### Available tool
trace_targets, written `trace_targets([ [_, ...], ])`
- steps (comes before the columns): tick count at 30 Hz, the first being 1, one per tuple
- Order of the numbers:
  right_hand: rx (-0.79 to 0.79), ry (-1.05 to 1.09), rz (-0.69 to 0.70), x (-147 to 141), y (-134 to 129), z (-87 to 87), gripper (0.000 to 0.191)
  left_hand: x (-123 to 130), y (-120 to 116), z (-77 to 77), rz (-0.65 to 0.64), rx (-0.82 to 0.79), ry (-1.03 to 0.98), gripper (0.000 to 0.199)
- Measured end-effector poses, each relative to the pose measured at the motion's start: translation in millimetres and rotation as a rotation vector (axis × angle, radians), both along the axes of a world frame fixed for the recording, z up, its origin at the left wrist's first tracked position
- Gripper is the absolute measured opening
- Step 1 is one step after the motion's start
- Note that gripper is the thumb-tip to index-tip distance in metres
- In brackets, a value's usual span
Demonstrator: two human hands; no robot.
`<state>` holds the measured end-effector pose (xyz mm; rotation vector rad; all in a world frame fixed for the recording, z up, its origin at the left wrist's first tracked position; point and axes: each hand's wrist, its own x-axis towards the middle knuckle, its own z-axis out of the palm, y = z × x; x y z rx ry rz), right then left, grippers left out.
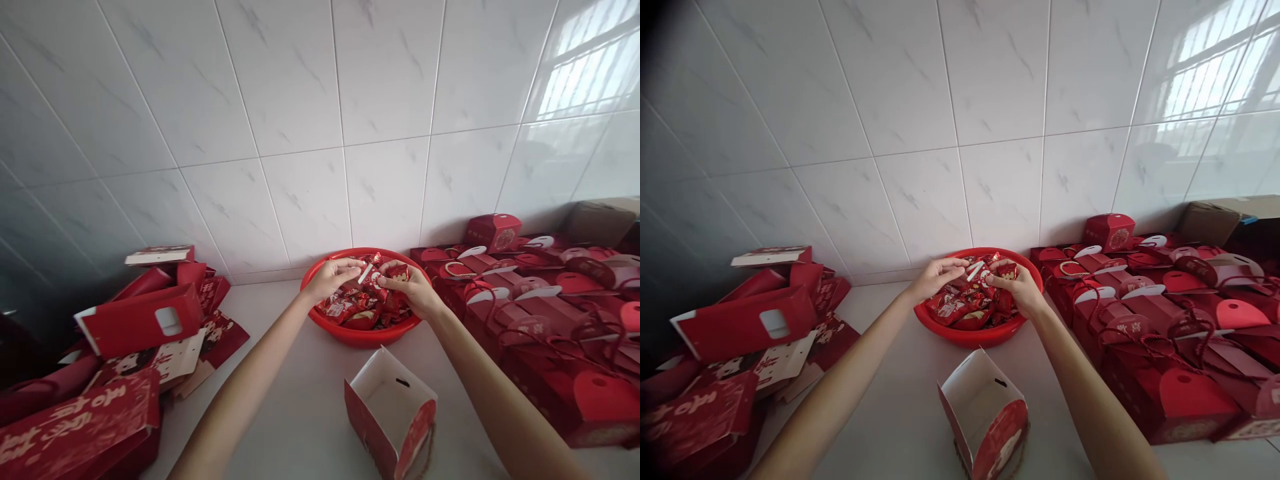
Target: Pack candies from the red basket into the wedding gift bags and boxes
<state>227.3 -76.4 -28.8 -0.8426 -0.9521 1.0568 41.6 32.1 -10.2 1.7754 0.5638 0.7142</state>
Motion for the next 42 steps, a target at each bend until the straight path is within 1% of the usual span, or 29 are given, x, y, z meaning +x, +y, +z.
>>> trace_targets([
  [3,-0.022,0.066,-0.056,1,3,-2.1,0.044,-22,15,5.1,0.083,0.124,0.105,0.043],
  [5,-0.036,0.079,-0.058,1,4,-2.0,0.045,-37,23,7.8,0.128,0.218,0.200,0.039],
  [6,-0.040,0.076,-0.054,1,4,-1.8,0.044,-43,26,8.2,0.133,0.262,0.262,0.037],
  [8,-0.045,0.068,-0.053,0,3,-1.6,0.043,-51,28,6.2,0.103,0.339,0.437,0.037],
  [11,-0.032,0.061,-0.065,0,3,-1.8,0.041,-50,25,-1.9,0.027,0.468,0.700,0.037],
  [14,-0.027,0.062,-0.067,-1,3,-1.5,0.042,-38,21,-10.2,0.037,0.590,0.831,0.038],
  [18,-0.034,0.086,-0.060,-2,2,0.5,0.044,-24,22,-16.3,0.086,0.596,0.951,0.028],
  [21,-0.042,0.156,-0.057,-1,2,1.2,0.043,-21,24,-19.0,0.144,0.584,0.946,0.024],
  [24,-0.059,0.249,-0.047,4,6,-0.9,0.041,-22,21,-20.5,0.196,0.584,0.880,0.025],
  [29,-0.071,0.342,-0.046,13,14,-7.7,0.033,-23,18,-20.3,0.311,0.566,0.659,0.017],
  [33,-0.059,0.358,-0.060,14,15,-9.3,0.030,-25,22,-21.5,0.423,0.528,0.477,0.019],
  [35,-0.058,0.356,-0.059,12,14,-8.3,0.031,-27,22,-22.0,0.475,0.520,0.422,0.020],
  [37,-0.059,0.354,-0.059,11,13,-6.8,0.034,-27,20,-21.3,0.511,0.550,0.390,0.025],
  [38,-0.060,0.355,-0.061,10,12,-6.1,0.034,-26,18,-20.6,0.495,0.577,0.385,0.027],
  [39,-0.062,0.356,-0.066,9,12,-5.6,0.035,-25,15,-19.5,0.446,0.604,0.394,0.028],
  [42,-0.068,0.350,-0.079,8,12,-5.2,0.032,-15,6,-16.0,0.183,0.658,0.502,0.033],
])
